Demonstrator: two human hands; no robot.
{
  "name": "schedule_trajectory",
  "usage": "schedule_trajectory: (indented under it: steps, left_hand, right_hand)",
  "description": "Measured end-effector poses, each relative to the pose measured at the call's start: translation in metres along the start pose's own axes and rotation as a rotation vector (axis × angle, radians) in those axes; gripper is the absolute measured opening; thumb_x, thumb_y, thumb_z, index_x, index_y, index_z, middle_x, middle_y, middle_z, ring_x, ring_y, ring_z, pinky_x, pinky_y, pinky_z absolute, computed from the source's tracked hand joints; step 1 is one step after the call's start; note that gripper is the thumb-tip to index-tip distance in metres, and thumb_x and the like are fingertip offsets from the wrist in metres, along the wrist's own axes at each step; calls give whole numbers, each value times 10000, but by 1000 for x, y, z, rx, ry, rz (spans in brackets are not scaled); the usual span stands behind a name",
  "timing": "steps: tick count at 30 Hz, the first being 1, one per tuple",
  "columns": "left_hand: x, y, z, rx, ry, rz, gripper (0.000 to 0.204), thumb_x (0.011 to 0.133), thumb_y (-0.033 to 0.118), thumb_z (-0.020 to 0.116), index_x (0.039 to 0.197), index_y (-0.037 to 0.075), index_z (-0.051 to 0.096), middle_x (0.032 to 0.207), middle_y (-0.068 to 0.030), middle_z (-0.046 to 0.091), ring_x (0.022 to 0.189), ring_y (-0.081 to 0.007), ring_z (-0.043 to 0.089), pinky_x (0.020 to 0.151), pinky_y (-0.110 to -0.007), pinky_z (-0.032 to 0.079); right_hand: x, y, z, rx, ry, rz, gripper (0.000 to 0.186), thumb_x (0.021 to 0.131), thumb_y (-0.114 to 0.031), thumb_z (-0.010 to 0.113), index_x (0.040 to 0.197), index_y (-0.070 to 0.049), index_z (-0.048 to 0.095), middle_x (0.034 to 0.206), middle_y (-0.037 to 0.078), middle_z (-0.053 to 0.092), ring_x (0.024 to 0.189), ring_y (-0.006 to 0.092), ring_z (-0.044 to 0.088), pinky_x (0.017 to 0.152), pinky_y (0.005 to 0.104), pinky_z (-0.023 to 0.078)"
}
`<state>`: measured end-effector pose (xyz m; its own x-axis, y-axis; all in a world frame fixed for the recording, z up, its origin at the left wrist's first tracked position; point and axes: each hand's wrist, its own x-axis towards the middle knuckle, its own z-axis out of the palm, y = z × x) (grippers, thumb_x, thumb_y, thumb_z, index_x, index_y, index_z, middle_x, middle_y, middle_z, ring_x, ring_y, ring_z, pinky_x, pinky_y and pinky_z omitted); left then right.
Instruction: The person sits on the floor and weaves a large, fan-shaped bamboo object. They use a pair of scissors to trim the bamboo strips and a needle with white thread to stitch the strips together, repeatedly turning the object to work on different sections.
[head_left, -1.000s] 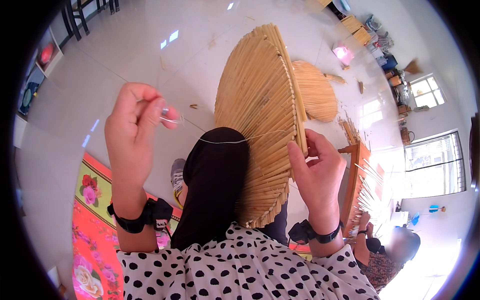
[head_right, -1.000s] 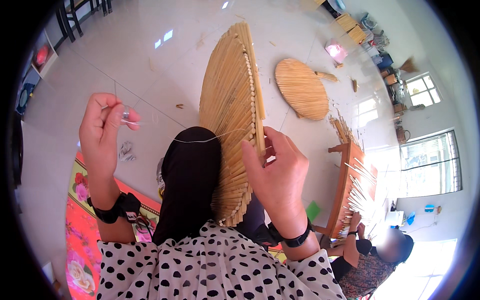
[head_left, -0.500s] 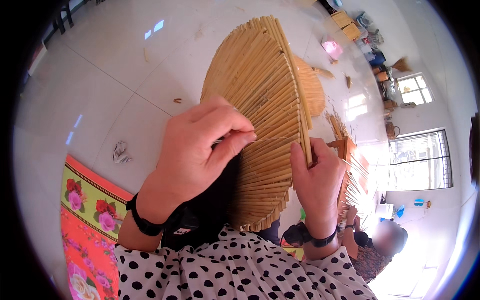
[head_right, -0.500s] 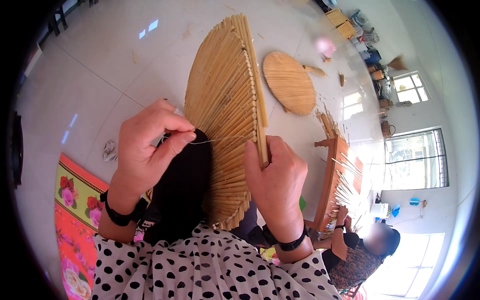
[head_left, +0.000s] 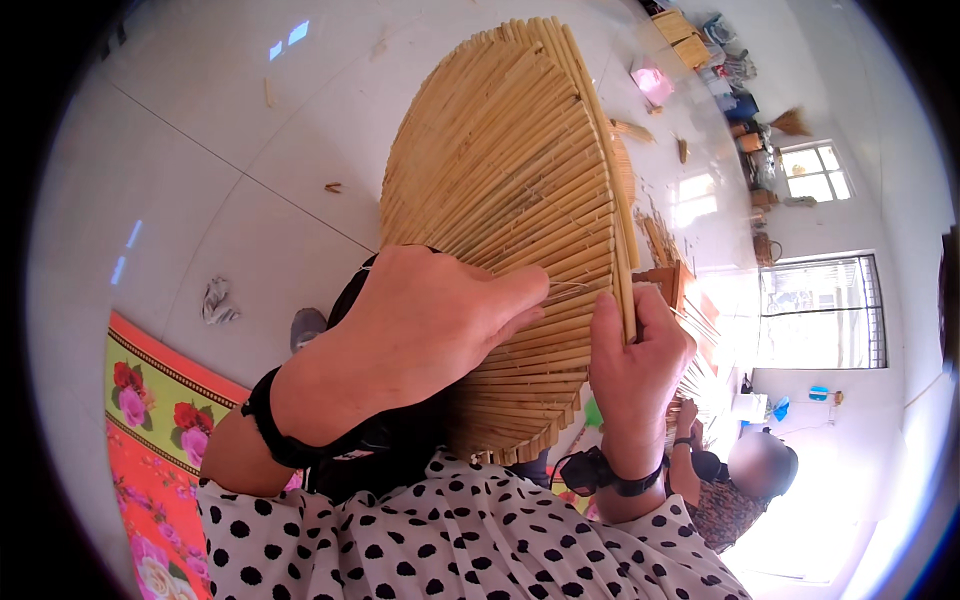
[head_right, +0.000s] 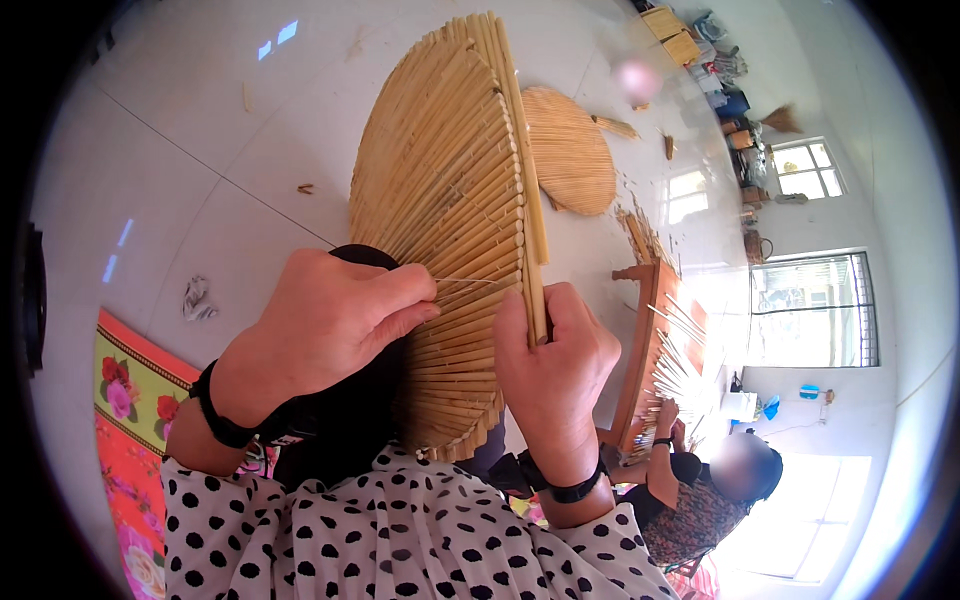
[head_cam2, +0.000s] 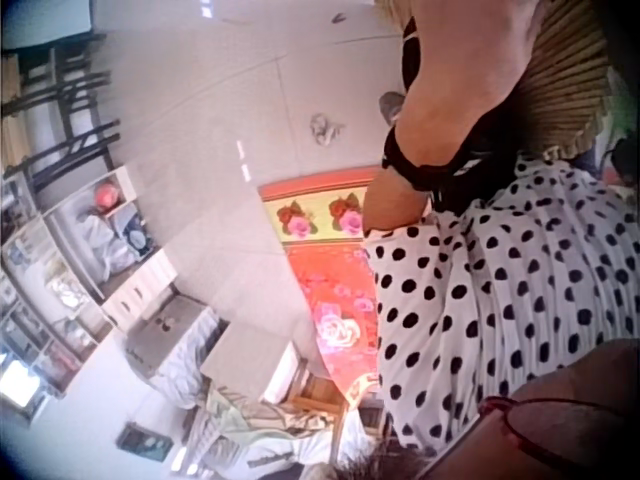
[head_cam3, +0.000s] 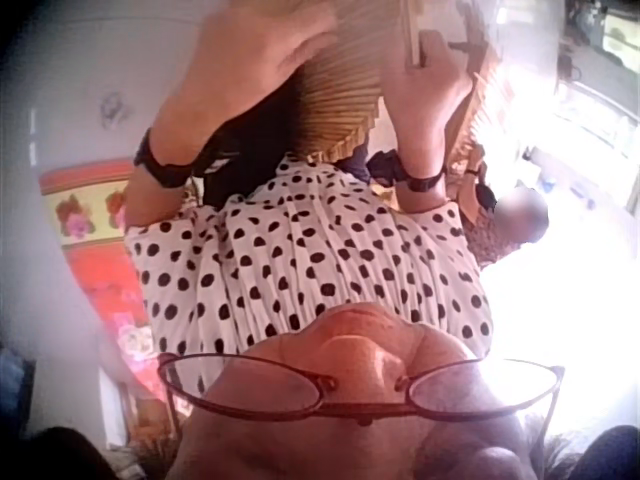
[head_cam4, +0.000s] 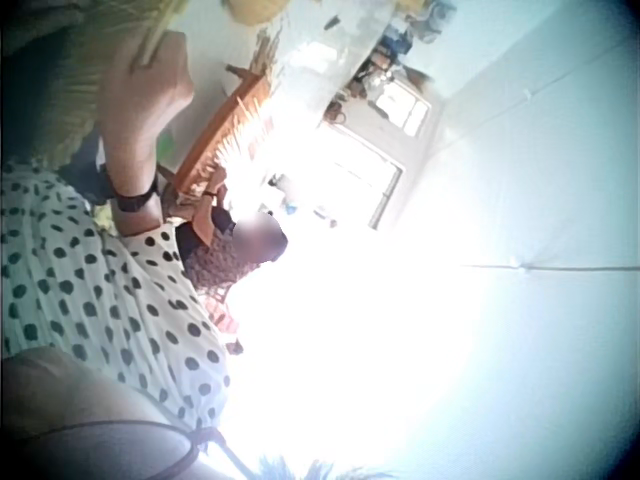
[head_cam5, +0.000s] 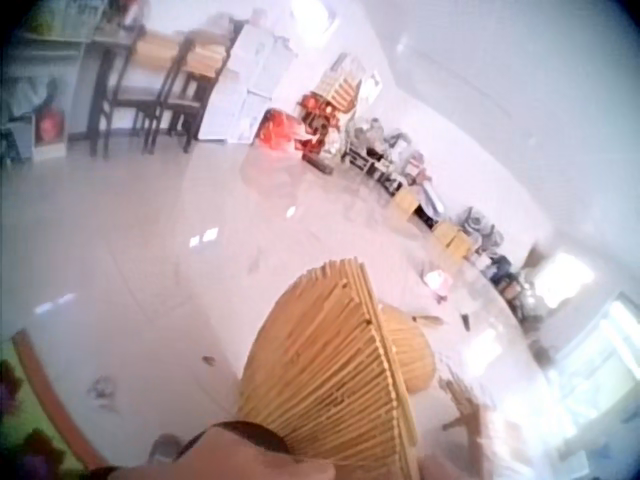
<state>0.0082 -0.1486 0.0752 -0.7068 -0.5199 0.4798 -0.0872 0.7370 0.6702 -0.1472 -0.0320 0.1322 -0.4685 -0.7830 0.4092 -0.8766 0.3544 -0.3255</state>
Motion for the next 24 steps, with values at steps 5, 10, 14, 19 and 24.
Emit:
schedule_trajectory:
  steps: [5, 10, 14, 19, 24]
  left_hand:
    - [1, -2, 4, 1, 23, 55, 129, 792, 116, 720, 890, 106, 636, 621, -54, 562, 567, -261, 591, 483, -376, 451]
    - [2, -4, 3, 42, 21, 121, 204, 722, 81, 709, 921, 112, 676, 613, -48, 523, 553, -254, 581, 478, -368, 461]
    - [4, -3, 3, 59, 46, 147, 198, 698, 77, 709, 892, 106, 684, 602, -38, 506, 546, -242, 577, 471, -361, 456]
    - [6, -3, 3, 73, 59, 169, 183, 695, 88, 712, 876, 100, 689, 594, -29, 500, 531, -229, 574, 457, -353, 447]
    - [8, -3, 3, 77, 49, 178, 169, 700, 92, 709, 868, 97, 689, 588, -27, 494, 517, -225, 567, 447, -348, 440]
  right_hand:
    - [-3, 4, 2, 12, 1, -12, 233, 838, -80, 697, 707, 3, 523, 584, 122, 511, 458, 237, 471, 470, 346, 387]
    - [-4, 7, 3, 16, 3, 8, 234, 836, -80, 696, 705, 1, 521, 585, 121, 502, 463, 237, 461, 471, 344, 379]
    - [-5, 6, 4, 26, 5, 40, 226, 832, -79, 697, 706, 1, 527, 585, 116, 505, 466, 231, 464, 474, 342, 380]
    - [-6, 7, 5, 23, 19, 26, 205, 830, -81, 702, 718, 2, 552, 586, 110, 517, 471, 208, 476, 477, 332, 385]
    - [-6, 4, 4, 36, 16, 32, 188, 834, -87, 708, 734, 4, 576, 590, 102, 533, 473, 185, 485, 477, 318, 390]
